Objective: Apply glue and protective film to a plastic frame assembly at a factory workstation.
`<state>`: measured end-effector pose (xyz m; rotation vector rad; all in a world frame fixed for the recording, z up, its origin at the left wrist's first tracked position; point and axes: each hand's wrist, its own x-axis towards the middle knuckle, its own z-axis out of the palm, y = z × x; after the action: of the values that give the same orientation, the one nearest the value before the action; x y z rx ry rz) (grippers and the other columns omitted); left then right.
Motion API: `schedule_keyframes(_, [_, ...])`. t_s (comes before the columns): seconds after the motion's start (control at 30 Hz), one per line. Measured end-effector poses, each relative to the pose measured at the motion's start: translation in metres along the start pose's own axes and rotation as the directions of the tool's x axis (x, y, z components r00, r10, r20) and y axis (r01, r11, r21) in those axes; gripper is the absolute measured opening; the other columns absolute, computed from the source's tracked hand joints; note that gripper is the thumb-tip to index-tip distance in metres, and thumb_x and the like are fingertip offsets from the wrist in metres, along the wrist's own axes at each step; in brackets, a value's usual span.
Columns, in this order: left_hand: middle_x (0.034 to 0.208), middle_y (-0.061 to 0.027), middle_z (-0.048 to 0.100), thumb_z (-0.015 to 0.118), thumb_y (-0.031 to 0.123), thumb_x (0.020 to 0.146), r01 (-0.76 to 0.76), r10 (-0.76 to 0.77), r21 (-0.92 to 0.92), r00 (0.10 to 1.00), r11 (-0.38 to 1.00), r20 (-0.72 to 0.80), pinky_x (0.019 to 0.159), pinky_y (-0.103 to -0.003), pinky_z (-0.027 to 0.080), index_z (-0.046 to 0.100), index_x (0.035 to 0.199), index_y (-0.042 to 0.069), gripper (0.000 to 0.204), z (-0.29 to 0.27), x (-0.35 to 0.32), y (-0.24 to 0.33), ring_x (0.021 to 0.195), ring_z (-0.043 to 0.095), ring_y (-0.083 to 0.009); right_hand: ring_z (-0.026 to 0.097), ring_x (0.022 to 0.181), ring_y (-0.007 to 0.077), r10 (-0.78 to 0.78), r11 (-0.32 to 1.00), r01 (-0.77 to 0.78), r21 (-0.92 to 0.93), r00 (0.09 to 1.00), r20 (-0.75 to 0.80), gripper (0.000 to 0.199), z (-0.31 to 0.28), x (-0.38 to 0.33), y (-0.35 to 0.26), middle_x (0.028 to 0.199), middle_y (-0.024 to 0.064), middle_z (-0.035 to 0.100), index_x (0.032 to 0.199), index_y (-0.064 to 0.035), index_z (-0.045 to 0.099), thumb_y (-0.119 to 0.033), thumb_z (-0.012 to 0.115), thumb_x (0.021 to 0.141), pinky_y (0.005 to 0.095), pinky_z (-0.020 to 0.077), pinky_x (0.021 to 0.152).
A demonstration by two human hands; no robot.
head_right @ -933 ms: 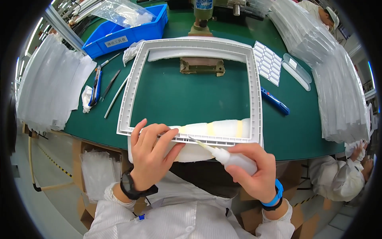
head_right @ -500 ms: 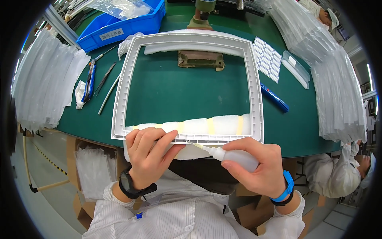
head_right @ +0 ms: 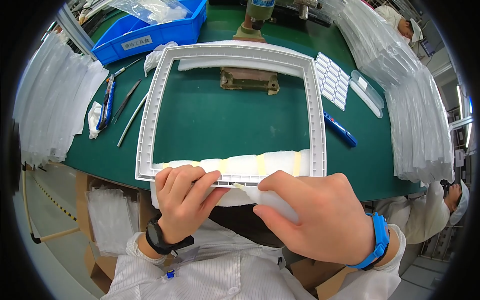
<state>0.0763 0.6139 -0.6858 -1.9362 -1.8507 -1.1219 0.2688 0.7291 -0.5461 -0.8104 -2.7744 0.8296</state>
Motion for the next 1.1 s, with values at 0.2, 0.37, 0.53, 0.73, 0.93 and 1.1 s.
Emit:
schedule_keyframes(0.2, [0.092,0.0007,0.061,0.089,0.021,0.065,-0.001,0.001,-0.003,1.000,1.000,0.016,0.081,-0.035,0.037,0.071,0.098,0.010,0.039,-0.001,0.002,0.000,0.084,0.059,-0.0172,0.064,0.057,0.0277,0.008,0.998,-0.004,-0.066,0.998,0.066,0.022,-0.007,0.001,-0.011,0.073,0.0082,0.068,0.098,-0.0064,0.063,-0.017,0.075,0.082,0.0327,0.0474,0.049])
schedule_keyframes(0.37, [0.094,-0.0003,0.063,0.081,0.026,0.078,-0.010,0.009,0.020,0.999,1.000,0.045,0.083,-0.034,0.040,0.072,0.099,0.008,0.029,-0.004,0.002,0.000,0.088,0.062,-0.0164,0.062,0.055,0.0264,-0.028,0.997,0.030,-0.075,0.999,0.033,0.021,-0.004,0.000,-0.010,0.070,0.0071,0.066,0.097,-0.0062,0.063,-0.017,0.075,0.083,0.0333,0.0444,0.047])
schedule_keyframes(0.53, [0.095,-0.0006,0.063,0.081,0.026,0.078,-0.014,0.013,0.020,0.999,1.000,0.052,0.083,-0.034,0.040,0.071,0.100,0.008,0.029,-0.004,0.002,0.000,0.088,0.062,-0.0166,0.061,0.054,0.0263,-0.020,0.996,0.023,-0.088,0.999,0.033,0.021,-0.003,-0.001,-0.011,0.069,0.0064,0.066,0.097,-0.0059,0.063,-0.017,0.074,0.084,0.0339,0.0430,0.046])
schedule_keyframes(0.73, [0.096,-0.0007,0.063,0.082,0.026,0.077,-0.010,0.009,0.023,0.998,1.000,0.059,0.083,-0.034,0.040,0.072,0.100,0.009,0.031,-0.006,0.003,0.000,0.089,0.062,-0.0171,0.063,0.055,0.0280,0.002,0.996,0.000,-0.088,1.000,0.018,0.020,-0.004,0.000,-0.014,0.069,0.0087,0.067,0.095,-0.0063,0.066,-0.015,0.077,0.081,0.0326,0.0466,0.049])
schedule_keyframes(0.93, [0.099,0.0000,0.061,0.075,0.014,0.080,-0.041,0.034,0.041,0.986,0.998,0.161,0.088,-0.037,0.037,0.070,0.107,0.009,0.028,-0.017,0.016,0.004,0.091,0.060,-0.0153,0.069,0.068,0.0269,0.110,0.986,-0.106,0.125,0.993,-0.029,0.028,0.010,-0.021,0.018,0.084,0.0115,0.071,0.103,-0.0056,0.066,-0.016,0.079,0.081,0.0296,0.0522,0.059])
schedule_keyframes(1.1, [0.100,-0.0068,0.059,0.064,0.004,0.079,-0.167,0.149,0.016,0.915,0.986,0.375,0.087,-0.038,0.044,0.065,0.109,0.002,0.031,-0.038,0.036,0.001,0.093,0.059,-0.0213,0.071,0.091,0.0184,0.282,0.731,-0.189,0.655,0.959,-0.038,0.032,0.034,-0.057,0.050,0.101,0.0130,0.072,0.114,0.0004,0.063,-0.008,0.075,0.085,0.0310,0.0555,0.080])
